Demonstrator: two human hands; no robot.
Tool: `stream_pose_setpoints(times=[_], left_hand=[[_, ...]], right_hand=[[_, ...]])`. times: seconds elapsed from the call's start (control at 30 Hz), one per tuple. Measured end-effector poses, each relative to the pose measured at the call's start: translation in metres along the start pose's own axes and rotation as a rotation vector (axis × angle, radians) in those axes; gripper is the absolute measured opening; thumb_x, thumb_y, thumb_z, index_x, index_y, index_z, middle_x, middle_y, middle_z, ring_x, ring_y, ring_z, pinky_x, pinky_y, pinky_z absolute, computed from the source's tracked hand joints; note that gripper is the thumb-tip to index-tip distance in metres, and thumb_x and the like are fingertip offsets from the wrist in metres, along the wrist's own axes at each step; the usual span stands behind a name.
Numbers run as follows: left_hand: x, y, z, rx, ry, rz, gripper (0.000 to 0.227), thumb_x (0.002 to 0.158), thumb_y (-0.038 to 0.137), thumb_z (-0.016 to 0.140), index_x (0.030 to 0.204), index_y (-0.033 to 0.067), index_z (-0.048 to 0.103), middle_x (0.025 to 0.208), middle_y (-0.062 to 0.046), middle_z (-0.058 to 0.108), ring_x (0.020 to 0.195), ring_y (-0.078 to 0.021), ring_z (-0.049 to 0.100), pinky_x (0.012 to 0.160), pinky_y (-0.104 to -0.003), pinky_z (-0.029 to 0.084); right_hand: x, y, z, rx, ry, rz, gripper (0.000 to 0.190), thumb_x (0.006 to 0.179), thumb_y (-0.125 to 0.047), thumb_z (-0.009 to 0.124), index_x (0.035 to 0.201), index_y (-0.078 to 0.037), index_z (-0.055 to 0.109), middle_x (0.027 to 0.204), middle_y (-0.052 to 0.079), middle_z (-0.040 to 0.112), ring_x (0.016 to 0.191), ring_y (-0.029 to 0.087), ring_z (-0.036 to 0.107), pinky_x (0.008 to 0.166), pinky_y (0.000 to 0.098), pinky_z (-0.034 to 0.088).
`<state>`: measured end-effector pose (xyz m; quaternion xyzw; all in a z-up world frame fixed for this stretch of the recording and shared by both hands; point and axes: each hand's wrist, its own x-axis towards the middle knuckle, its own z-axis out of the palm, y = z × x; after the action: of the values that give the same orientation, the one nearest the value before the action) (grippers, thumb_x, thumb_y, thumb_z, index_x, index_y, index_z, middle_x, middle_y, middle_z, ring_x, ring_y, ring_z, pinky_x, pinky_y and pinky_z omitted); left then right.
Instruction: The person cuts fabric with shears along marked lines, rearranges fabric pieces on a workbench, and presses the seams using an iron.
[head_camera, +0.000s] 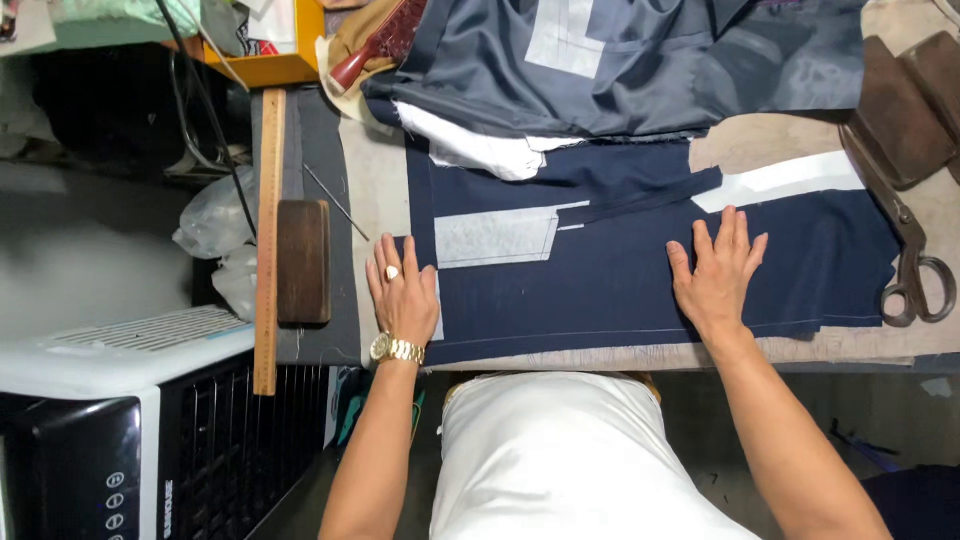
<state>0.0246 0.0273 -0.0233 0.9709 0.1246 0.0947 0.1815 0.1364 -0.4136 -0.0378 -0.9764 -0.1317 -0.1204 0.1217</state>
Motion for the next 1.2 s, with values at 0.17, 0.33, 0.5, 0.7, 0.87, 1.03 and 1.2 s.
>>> stream_pose_setpoints(times=[0.17, 0.33, 0.5, 0.7, 0.87, 1.03, 1.2], left_hand=[[-0.009, 0.003, -0.001, 0.153, 0.061, -0.020, 0.051, 0.108, 0.028, 0.049, 0.154, 0.0055, 0.044, 0.161, -0.029, 0.035, 0.148, -0.0449, 0.034, 0.120, -0.061, 0.017], [-0.008, -0.011, 0.008, 0.142, 0.124, -0.092, 0.040, 0.106, 0.020, 0.049, 0.145, 0.0127, 0.054, 0.151, -0.020, 0.047, 0.143, -0.0369, 0.043, 0.115, -0.057, 0.025], [0.014, -0.026, 0.013, 0.200, 0.248, -0.221, 0.023, 0.098, 0.026, 0.064, 0.119, 0.0234, 0.072, 0.109, -0.002, 0.065, 0.108, -0.0259, 0.059, 0.086, -0.045, 0.043], [0.055, -0.048, 0.000, 0.069, -0.221, -0.311, 0.038, 0.094, 0.040, 0.069, 0.129, 0.0262, 0.066, 0.121, 0.000, 0.071, 0.115, -0.0263, 0.067, 0.091, -0.049, 0.043], [0.061, -0.055, -0.005, -0.042, -0.154, -0.300, 0.023, 0.090, 0.029, 0.074, 0.112, 0.0223, 0.072, 0.087, 0.001, 0.070, 0.098, -0.0268, 0.070, 0.088, -0.045, 0.044], [0.055, -0.049, -0.006, -0.042, -0.049, -0.257, 0.016, 0.092, 0.027, 0.072, 0.108, 0.0250, 0.072, 0.085, 0.005, 0.066, 0.096, -0.0204, 0.069, 0.089, -0.042, 0.044], [0.027, -0.007, -0.020, 0.051, 0.106, -0.219, 0.033, 0.087, 0.023, 0.077, 0.119, 0.0181, 0.071, 0.112, -0.003, 0.060, 0.105, -0.0314, 0.065, 0.086, -0.049, 0.047]], right_hand=[[0.002, 0.000, -0.001, -0.038, 0.022, -0.031, 0.050, 0.109, -0.038, 0.067, 0.135, 0.005, 0.070, 0.162, 0.031, 0.045, 0.153, 0.044, 0.036, 0.119, 0.0702, 0.017], [0.002, 0.000, -0.002, -0.025, 0.021, 0.001, 0.049, 0.108, -0.040, 0.065, 0.132, 0.003, 0.070, 0.162, 0.029, 0.046, 0.153, 0.042, 0.037, 0.120, 0.0689, 0.015], [0.001, 0.002, 0.004, -0.006, 0.007, 0.018, 0.049, 0.108, -0.040, 0.064, 0.132, 0.002, 0.070, 0.163, 0.028, 0.045, 0.154, 0.040, 0.035, 0.121, 0.0682, 0.013], [-0.001, 0.009, 0.005, 0.010, 0.002, -0.027, 0.046, 0.108, -0.034, 0.068, 0.133, 0.004, 0.069, 0.161, 0.031, 0.044, 0.152, 0.044, 0.034, 0.118, 0.0701, 0.014], [-0.006, 0.014, 0.007, 0.056, -0.018, -0.050, 0.045, 0.114, -0.032, 0.065, 0.135, 0.007, 0.068, 0.163, 0.034, 0.040, 0.154, 0.046, 0.030, 0.118, 0.0707, 0.010], [-0.010, 0.012, 0.006, 0.063, -0.026, -0.053, 0.043, 0.114, -0.030, 0.064, 0.135, 0.007, 0.067, 0.163, 0.034, 0.039, 0.155, 0.045, 0.029, 0.119, 0.0693, 0.009], [-0.004, 0.013, -0.002, 0.071, -0.026, -0.029, 0.044, 0.114, -0.032, 0.065, 0.135, 0.007, 0.068, 0.163, 0.033, 0.039, 0.155, 0.044, 0.028, 0.120, 0.0691, 0.007]])
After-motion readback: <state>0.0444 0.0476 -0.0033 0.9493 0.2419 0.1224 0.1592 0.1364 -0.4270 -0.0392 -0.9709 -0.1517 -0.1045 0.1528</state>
